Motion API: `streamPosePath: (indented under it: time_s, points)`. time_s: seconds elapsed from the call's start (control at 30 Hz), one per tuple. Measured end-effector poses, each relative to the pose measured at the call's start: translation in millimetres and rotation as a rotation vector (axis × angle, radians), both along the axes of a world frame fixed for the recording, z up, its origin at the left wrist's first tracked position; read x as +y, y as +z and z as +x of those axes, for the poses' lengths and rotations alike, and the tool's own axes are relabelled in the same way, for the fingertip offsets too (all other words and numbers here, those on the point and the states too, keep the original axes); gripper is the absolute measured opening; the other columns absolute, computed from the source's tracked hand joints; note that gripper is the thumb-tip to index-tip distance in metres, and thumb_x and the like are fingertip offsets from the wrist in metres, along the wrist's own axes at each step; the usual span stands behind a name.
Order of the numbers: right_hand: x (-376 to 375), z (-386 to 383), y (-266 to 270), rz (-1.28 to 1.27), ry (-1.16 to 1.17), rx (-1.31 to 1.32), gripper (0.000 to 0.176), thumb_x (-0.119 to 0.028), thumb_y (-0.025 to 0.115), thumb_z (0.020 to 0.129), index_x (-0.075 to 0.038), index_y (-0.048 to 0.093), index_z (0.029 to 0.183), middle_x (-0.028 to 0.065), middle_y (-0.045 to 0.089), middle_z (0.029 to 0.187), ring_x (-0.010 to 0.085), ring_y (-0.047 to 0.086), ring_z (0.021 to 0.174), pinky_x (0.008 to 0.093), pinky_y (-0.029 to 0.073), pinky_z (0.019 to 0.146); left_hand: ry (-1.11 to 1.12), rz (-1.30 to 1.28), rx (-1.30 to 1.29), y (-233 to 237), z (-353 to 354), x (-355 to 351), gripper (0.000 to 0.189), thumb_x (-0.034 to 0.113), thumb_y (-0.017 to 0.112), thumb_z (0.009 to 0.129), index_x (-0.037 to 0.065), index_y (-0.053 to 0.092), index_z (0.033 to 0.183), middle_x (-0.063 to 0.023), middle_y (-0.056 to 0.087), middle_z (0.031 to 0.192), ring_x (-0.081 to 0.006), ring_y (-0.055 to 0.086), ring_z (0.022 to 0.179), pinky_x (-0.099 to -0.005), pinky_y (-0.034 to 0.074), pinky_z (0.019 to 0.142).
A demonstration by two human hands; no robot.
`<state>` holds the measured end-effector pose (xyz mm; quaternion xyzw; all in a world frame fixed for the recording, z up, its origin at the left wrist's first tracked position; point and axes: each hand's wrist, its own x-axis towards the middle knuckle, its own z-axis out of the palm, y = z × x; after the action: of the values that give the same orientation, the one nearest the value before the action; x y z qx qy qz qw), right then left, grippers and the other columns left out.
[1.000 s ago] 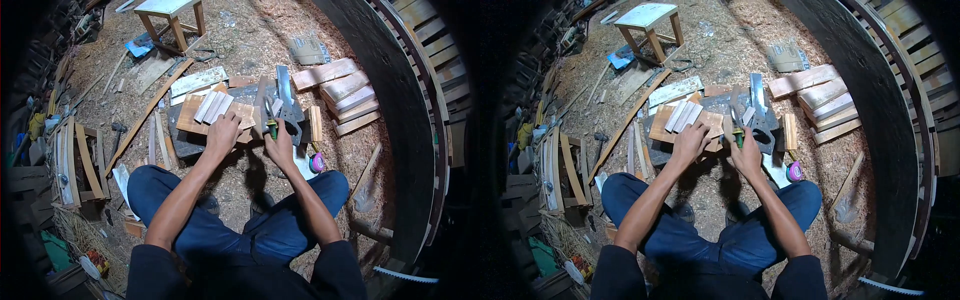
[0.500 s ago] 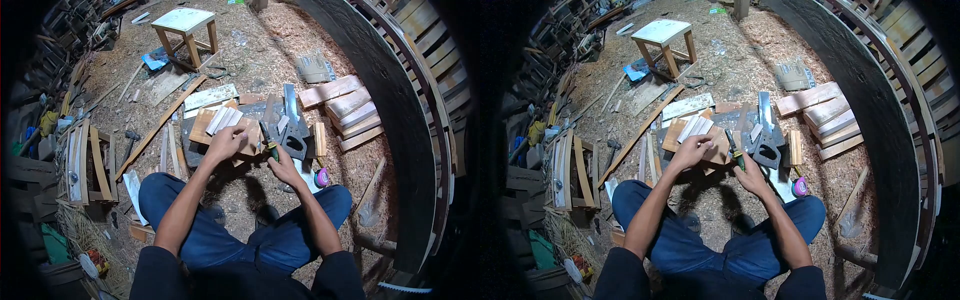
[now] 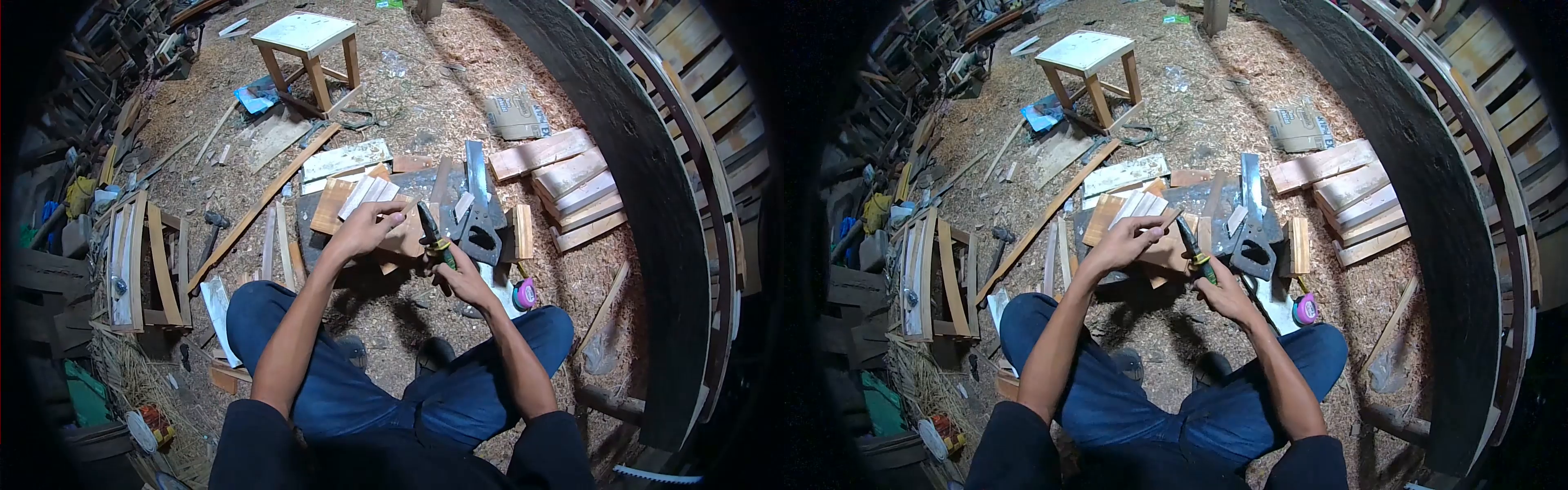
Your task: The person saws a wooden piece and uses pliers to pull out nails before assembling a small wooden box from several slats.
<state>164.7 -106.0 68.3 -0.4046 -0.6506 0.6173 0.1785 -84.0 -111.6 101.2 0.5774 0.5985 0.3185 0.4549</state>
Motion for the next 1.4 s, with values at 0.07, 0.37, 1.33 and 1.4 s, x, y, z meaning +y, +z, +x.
streamPosePath:
  time_s: [0.07, 0.37, 1.33, 1.4]
  points:
    - [0, -1, 3, -0.145, 0.020, 0.168, 0.045, -0.008, 0.049, 0.089, -0.006, 0.048, 0.134, 0.0042, 0.059, 0.104, 0.0110, 0.054, 0.090, 0.0278, 0.047, 0.081, -0.013, -0.001, 0.001, 0, -4, 1, 0.038, 0.028, 0.058, 0.098, 0.005, 0.063, 0.127, -0.0165, 0.070, 0.114, -0.0217, 0.064, 0.103, -0.0351, 0.047, 0.093]
    - [1, 2, 15, -0.444, 0.008, 0.273, 0.024, -0.017, 0.059, 0.088, -0.006, 0.058, 0.110, 0.0004, 0.058, 0.092, 0.0102, 0.054, 0.082, 0.0250, 0.044, 0.072, -0.225, -0.147, -0.062, 7, -16, 4, 0.050, 0.038, 0.060, 0.097, 0.005, 0.057, 0.135, -0.0066, 0.069, 0.097, -0.0104, 0.061, 0.092, -0.0281, 0.049, 0.080]
    - [9, 1, -3, -0.068, 0.011, -0.059, 0.031, -0.029, 0.065, 0.092, -0.001, 0.061, 0.106, -0.0014, 0.061, 0.086, 0.0092, 0.054, 0.076, 0.0288, 0.045, 0.072, -0.072, 0.215, 0.173, -30, 30, -5, 0.040, 0.032, 0.040, 0.105, -0.005, 0.051, 0.094, -0.0254, 0.059, 0.086, -0.0425, 0.058, 0.082, -0.0461, 0.044, 0.072]
    - [6, -6, 0, 0.036, -0.017, -0.079, 0.031, -0.027, 0.064, 0.091, -0.002, 0.061, 0.108, 0.0066, 0.065, 0.084, 0.0188, 0.060, 0.072, 0.0344, 0.048, 0.070, -0.027, 0.307, 0.190, -37, 28, -5, 0.037, 0.030, 0.042, 0.104, -0.004, 0.050, 0.092, -0.0276, 0.058, 0.084, -0.0474, 0.057, 0.082, -0.0490, 0.043, 0.070]
